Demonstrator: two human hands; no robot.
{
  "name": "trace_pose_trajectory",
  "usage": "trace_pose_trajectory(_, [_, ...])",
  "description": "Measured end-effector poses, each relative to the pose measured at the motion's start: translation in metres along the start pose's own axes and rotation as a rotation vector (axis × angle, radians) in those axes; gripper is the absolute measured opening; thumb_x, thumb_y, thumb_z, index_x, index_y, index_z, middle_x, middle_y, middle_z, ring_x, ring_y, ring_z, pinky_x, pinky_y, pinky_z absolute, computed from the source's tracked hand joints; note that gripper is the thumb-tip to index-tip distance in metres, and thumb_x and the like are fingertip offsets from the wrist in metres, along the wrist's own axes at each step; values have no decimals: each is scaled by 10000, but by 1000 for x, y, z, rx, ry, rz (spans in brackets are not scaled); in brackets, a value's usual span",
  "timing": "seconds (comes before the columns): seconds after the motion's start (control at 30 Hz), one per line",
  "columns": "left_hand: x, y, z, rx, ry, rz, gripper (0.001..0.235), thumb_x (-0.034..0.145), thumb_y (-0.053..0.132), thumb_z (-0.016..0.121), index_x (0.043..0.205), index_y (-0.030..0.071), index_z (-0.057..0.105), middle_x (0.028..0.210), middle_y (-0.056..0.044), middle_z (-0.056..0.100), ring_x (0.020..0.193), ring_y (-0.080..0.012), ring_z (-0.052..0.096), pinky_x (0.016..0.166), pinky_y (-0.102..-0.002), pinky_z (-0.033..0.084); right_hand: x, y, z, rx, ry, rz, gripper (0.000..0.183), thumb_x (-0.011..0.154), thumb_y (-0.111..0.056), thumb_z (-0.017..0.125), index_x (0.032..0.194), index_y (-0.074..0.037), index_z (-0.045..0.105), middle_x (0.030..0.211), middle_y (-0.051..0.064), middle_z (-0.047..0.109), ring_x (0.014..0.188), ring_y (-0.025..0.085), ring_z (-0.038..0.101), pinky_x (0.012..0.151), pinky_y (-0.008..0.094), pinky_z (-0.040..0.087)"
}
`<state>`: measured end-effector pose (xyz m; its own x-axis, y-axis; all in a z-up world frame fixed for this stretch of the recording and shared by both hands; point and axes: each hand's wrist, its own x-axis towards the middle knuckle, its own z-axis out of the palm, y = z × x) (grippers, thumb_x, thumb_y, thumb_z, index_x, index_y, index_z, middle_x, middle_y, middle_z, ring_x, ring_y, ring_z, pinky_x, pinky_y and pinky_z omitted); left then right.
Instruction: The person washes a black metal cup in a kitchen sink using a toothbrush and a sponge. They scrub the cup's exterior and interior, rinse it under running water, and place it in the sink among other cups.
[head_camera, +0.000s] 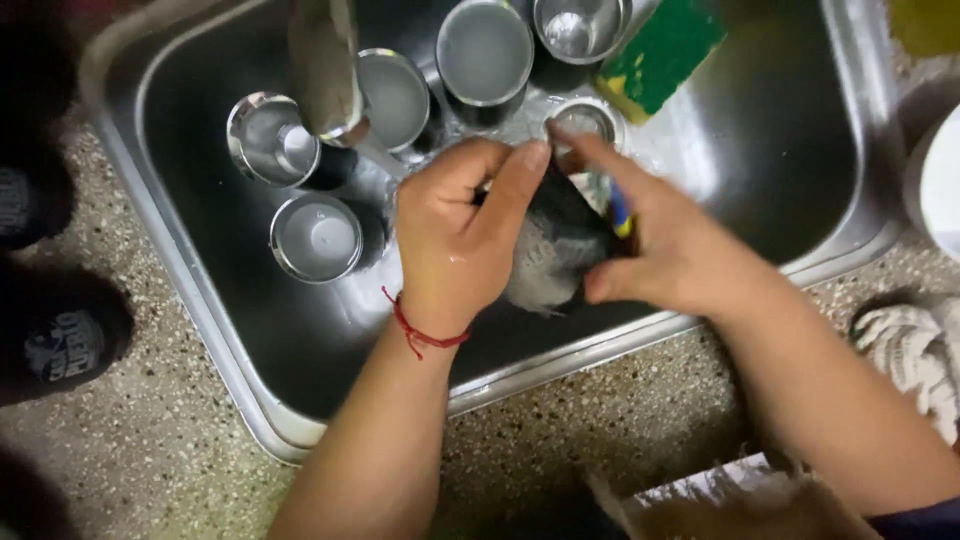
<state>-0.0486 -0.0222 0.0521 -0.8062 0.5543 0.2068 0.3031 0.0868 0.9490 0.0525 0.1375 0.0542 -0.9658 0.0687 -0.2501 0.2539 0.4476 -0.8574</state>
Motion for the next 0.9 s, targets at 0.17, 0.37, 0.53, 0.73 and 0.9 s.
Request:
trace_pose_trajectory(0.17, [-10,-7,5,-478,-7,-30,299,1066,288,522,1285,87,495,923,-20,575,810,-72,504,784,-230,420,5,2,10,864,-104,-16,1253,614,-475,836,1574,-76,136,1394,119,401,1205,209,517,991,318,453])
trace_pose_trajectory(0.37, [-18,11,19,-680,-36,-30,1103,813,500,758,1566,70,76,1551,-127,260,1433,-196,335,1300,-357,201,9,9,17,1310,84,-128,1001,747,-356,890,1529,-83,328,1397,192,511,1274,318,542,1088,418,459])
trace_pose_trajectory(0.53, [-22,-15,35,-1013,-65,-283,920,875,244,685,1588,170,107,1479,-137,407,1321,-247,455,1126,-409,406,12,26,27,883,432,-177,683,902,-528,626,1388,-81,452,1359,109,504,1224,228,544,1034,372,467])
trace_pose_trajectory(0.73, [-8,-11,22,-1208,-14,-487,849,822,79,666,1568,192,275,1311,-128,563,1168,-254,560,976,-381,475,20,-15,-8,77,454,-242,592,1018,-594,159,1180,-91,424,1023,49,456,908,140,452,817,286,408])
trace_pose_trajectory(0.9, [0,1,12,-1063,19,-652,839,747,101,651,1526,211,360,1246,-104,590,1069,-234,589,876,-371,508,26,-29,-42,408,340,55,414,1032,-80,407,1428,-178,339,895,65,558,652,160,553,517,260,453])
